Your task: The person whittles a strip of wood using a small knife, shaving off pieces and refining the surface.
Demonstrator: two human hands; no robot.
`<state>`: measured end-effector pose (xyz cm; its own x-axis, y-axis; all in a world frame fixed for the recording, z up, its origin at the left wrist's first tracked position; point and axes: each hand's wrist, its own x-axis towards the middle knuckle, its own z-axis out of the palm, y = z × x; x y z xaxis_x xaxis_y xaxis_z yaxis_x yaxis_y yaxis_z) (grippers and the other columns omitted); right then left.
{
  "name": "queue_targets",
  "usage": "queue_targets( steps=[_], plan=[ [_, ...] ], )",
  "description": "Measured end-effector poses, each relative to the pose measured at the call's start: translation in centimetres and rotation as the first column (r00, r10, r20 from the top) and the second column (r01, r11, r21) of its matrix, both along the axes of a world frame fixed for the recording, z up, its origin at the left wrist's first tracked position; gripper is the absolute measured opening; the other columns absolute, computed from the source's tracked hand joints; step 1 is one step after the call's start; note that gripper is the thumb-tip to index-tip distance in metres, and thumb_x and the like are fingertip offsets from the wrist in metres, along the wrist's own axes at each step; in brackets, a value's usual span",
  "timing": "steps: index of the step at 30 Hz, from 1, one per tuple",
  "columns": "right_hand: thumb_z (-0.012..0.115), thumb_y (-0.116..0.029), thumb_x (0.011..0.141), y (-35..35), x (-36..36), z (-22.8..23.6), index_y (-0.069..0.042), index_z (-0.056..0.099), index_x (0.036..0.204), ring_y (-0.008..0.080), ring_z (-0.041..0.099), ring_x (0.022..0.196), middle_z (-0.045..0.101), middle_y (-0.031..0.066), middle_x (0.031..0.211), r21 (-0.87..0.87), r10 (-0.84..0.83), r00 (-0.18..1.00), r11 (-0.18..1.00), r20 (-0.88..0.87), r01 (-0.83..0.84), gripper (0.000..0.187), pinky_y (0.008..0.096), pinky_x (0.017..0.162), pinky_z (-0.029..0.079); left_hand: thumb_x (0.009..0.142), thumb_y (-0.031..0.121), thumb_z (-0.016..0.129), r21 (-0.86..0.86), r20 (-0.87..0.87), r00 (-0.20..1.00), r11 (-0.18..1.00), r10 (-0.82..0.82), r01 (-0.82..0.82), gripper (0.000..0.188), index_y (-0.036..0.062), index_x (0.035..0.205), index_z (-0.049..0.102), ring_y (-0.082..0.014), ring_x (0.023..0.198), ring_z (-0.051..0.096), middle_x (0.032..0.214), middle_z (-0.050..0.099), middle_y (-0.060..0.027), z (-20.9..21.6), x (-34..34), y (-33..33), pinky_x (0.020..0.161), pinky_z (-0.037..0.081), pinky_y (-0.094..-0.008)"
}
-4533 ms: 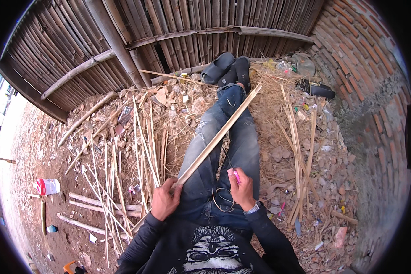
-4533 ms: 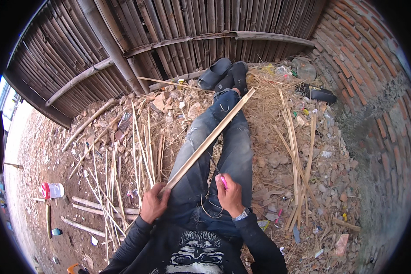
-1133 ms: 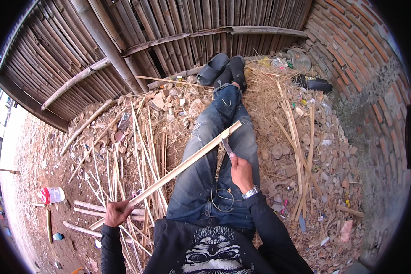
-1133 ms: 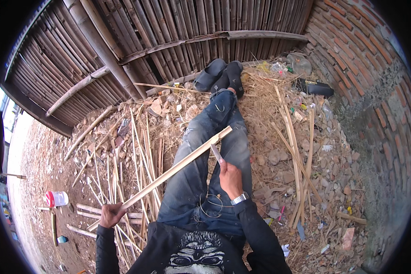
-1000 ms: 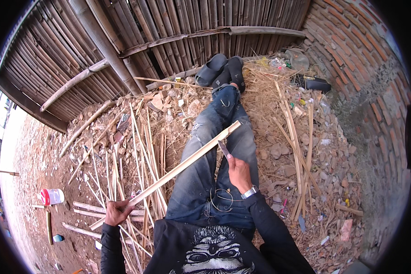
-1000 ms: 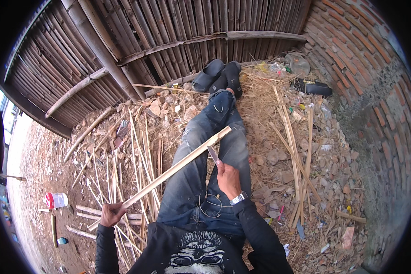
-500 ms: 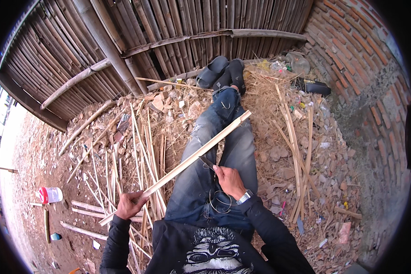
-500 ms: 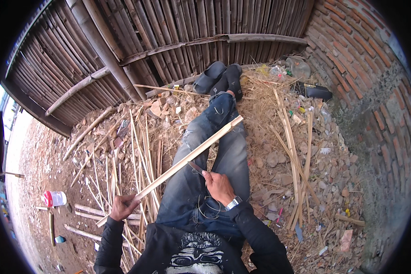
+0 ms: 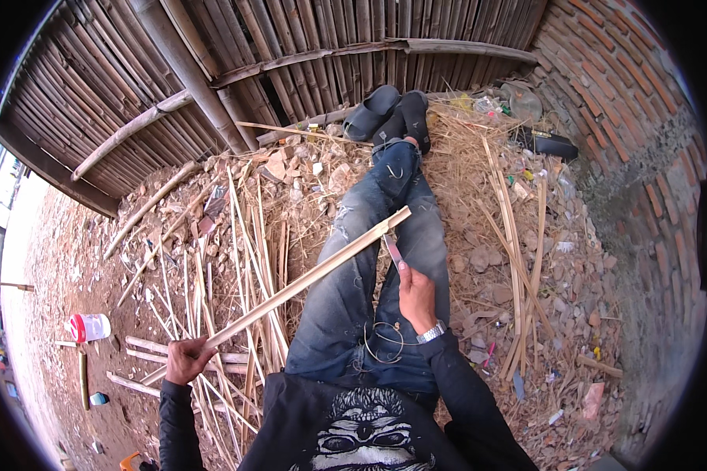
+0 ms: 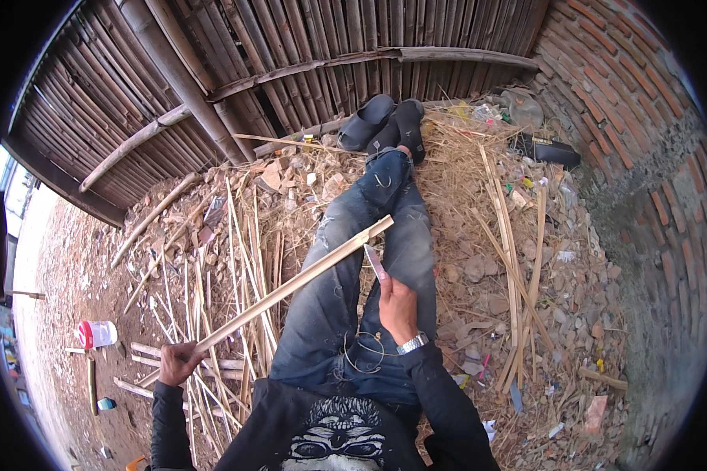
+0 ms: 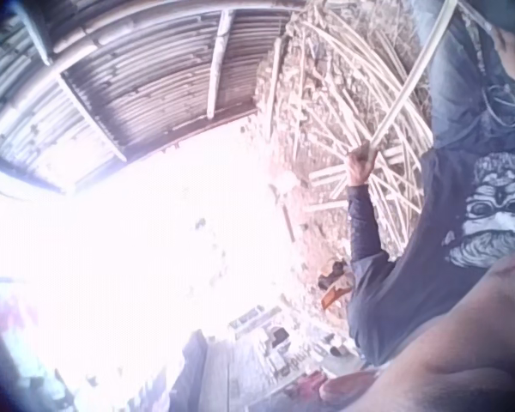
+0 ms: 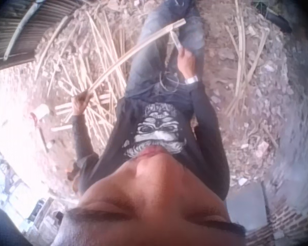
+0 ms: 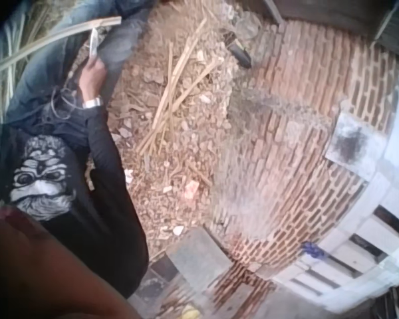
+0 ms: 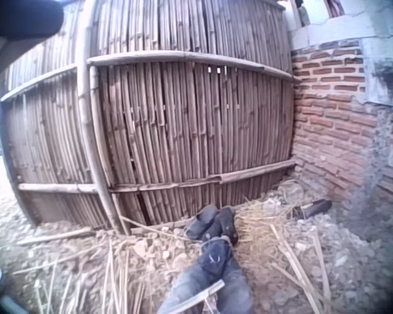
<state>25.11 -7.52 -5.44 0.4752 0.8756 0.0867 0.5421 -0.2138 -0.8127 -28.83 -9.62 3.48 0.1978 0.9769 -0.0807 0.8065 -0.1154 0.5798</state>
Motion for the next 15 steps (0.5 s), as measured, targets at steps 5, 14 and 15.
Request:
queue_targets(
  steps=[5, 14, 15],
  plan=[
    [0.049, -0.044, 0.112, 0.0, 0.1, 0.3, 0.001, 0.07, 0.09, 0.0506, 0.061, 0.068, 0.06, 0.0277, 0.071, -0.02, 0.019, 1.0, 1.0, 0.009, -0.019, 0.054, 0.0541, 0.06, 0.045, 0.083, 0.026, 0.091, 0.044, -0.022, 1.0, 0.999, -0.002, 0.003, 0.04, -0.0044, 0.107, 0.081, -0.0128, 0.055, 0.069, 0.065, 0.072, -0.012, -0.6, -0.4, 0.2, 0.055, 0.054, -0.031],
    [0.05, -0.041, 0.112, 0.2, -0.3, 0.0, 0.0, 0.073, 0.092, 0.0516, 0.064, 0.075, 0.064, 0.0293, 0.077, -0.046, 0.034, 0.999, 0.998, 0.03, -0.032, 0.051, 0.0559, 0.062, 0.048, 0.081, 0.021, 0.089, 0.198, -0.156, 0.985, 0.975, -0.074, 0.104, 0.032, 0.001, 0.104, 0.081, -0.0229, 0.056, 0.073, 0.065, 0.071, -0.0127, 1.1, 1.0, 1.8, 0.055, 0.056, -0.0339],
    [0.051, -0.04, 0.111, 0.3, -0.2, 0.0, -0.001, 0.073, 0.092, 0.0519, 0.064, 0.076, 0.065, 0.0294, 0.077, -0.045, 0.044, 0.999, 0.998, 0.024, -0.043, 0.049, 0.0566, 0.063, 0.049, 0.082, 0.023, 0.089, 0.205, -0.157, 0.985, 0.973, -0.073, 0.104, 0.032, 0.0008, 0.104, 0.081, -0.0228, 0.056, 0.072, 0.066, 0.072, -0.0125, 0.8, 0.8, 1.8, 0.057, 0.056, -0.0339]
  ],
)
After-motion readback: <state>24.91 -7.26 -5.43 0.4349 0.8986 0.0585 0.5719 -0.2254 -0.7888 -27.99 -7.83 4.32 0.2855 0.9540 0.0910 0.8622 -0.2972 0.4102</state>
